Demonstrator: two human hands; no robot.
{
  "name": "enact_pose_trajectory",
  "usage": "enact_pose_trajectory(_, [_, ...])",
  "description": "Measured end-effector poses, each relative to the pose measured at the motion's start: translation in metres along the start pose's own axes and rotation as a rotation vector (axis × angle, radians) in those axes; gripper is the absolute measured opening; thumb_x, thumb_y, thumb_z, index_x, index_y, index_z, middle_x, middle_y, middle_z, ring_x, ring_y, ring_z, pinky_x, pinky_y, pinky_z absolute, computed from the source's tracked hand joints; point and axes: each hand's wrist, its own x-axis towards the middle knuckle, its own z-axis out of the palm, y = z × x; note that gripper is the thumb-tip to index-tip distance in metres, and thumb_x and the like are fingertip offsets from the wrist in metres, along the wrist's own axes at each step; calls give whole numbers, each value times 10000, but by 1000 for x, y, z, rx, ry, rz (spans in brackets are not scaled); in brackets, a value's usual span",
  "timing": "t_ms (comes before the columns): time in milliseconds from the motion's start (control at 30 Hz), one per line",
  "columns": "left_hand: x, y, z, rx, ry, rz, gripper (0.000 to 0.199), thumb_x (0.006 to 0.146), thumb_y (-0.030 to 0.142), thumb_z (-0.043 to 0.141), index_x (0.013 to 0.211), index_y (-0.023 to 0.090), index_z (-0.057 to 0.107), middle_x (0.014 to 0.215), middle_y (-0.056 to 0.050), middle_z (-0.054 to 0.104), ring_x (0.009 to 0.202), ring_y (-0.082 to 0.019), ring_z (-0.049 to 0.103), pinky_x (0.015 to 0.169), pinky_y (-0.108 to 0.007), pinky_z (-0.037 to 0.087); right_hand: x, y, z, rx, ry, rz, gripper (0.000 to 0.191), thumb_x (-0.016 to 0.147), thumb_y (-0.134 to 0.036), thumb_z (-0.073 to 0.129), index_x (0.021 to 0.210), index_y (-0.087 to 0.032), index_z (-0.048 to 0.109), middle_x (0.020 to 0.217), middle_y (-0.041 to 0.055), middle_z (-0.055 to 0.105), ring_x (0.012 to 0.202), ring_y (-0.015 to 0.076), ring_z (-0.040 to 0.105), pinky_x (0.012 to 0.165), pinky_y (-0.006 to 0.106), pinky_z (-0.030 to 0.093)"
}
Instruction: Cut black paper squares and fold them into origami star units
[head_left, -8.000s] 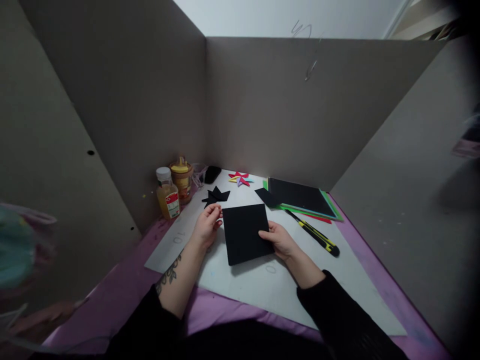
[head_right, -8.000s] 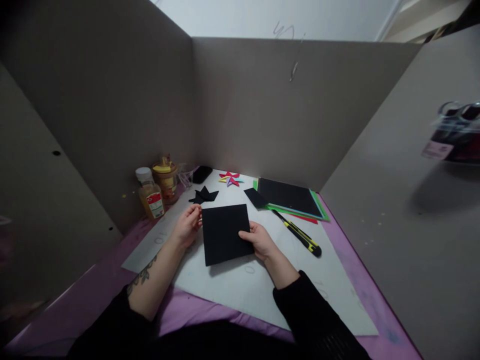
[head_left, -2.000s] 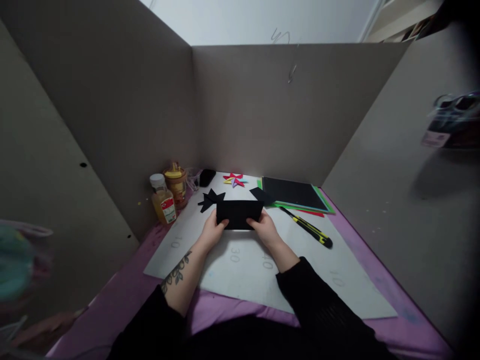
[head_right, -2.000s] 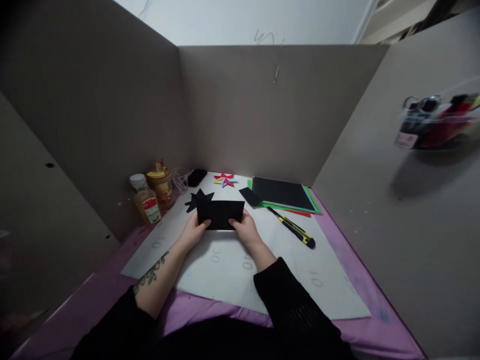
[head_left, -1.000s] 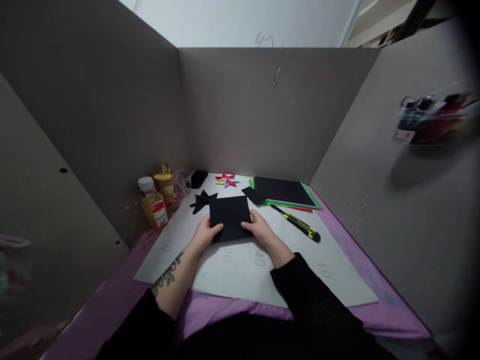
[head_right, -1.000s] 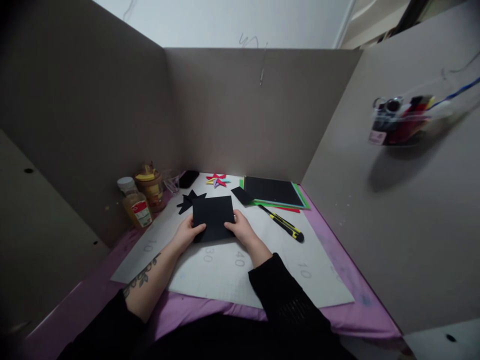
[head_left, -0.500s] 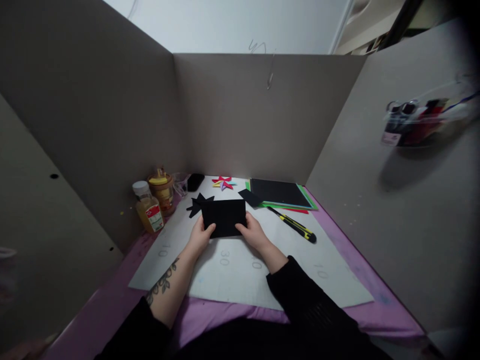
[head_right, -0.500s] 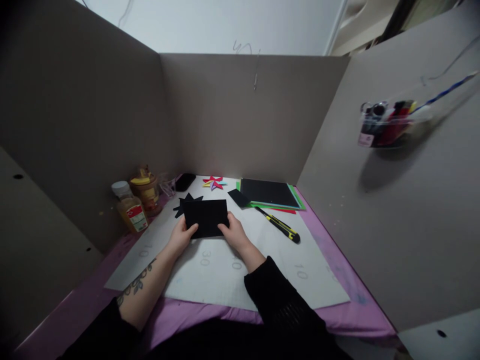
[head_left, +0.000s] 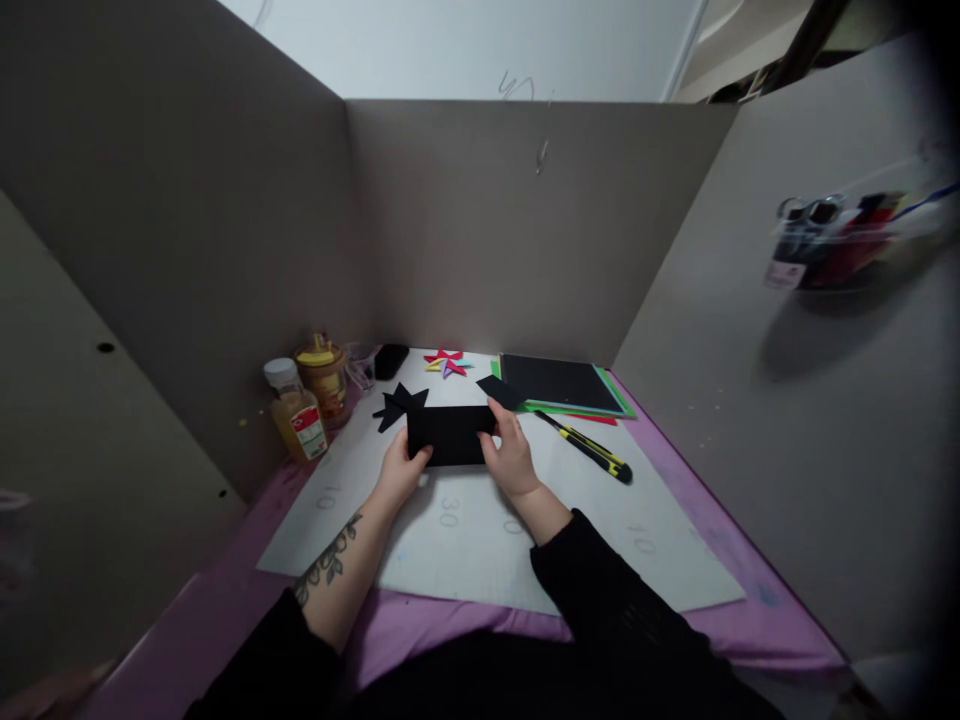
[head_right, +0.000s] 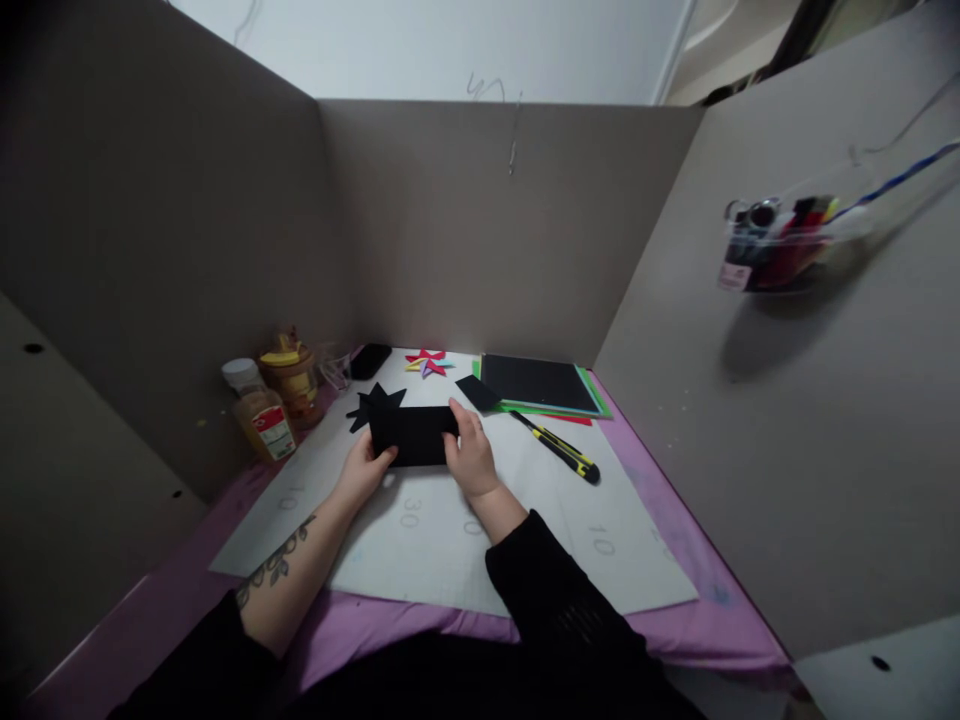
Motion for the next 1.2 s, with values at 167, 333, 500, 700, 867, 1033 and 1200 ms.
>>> enact_pose_trajectory(167, [0,0,0,-12,9,0,425,661,207,663,1073,157,572,1049,-67,638,1070,-268,561,962,-393,404,0,-2,-1,9,14,0,587,839,-146,475,1401,-243,335,1292,111,514,1154,235,509,929,413,485])
enact_pose_trajectory(333, [-1,0,0,-33,13,-18,436,662,206,672,1086,168,580,1057,-65,638,1064,-270,565,957,-395,411,-1,-2,-1,34,0,117,583,833,-187,486,1395,-248,342,1316,107,496,1142,242,518,918,400,486])
enact_pose_trajectory(500, [-1,1,0,-37,-6,-22,442,677,205,662,1106,165,569,1063,-71,639,1048,-266,577,942,-395,425,0,-5,-2,67,10,177,535,821,-216,506,1345,-247,401,1253,112,532,1050,241,554,897,417,486])
enact_pose_trajectory(700, [-1,4,1,-84,2,-40,433,682,223,671,1098,155,571,1088,-81,643,1079,-269,570,980,-414,404,4,-8,-1,277,90,343,652,773,-267,585,1371,-250,326,1123,87,561,858,175,577,812,349,501])
enact_pose_trajectory(867, [0,8,0,-302,2,-126,542,653,283,740,1137,148,537,1155,-108,633,1097,-270,574,993,-414,404,4,0,2,549,-193,565,324,730,-391,631,970,-178,588,722,-3,579,652,144,535,623,270,451])
enact_pose_trajectory(1033, [0,12,0,-367,18,-164,572,617,316,773,1118,159,546,1153,-100,645,1101,-277,577,984,-417,417,2,1,2,458,-249,581,388,726,-465,623,535,-195,420,493,-62,378,503,96,355,494,231,289])
enact_pose_trajectory(1200, [0,12,1,-376,4,-172,546,617,327,767,1090,161,550,1079,-89,673,1013,-251,618,913,-380,462,2,1,3,423,-222,592,397,718,-460,624,529,-197,394,489,-66,355,493,84,321,468,218,261])
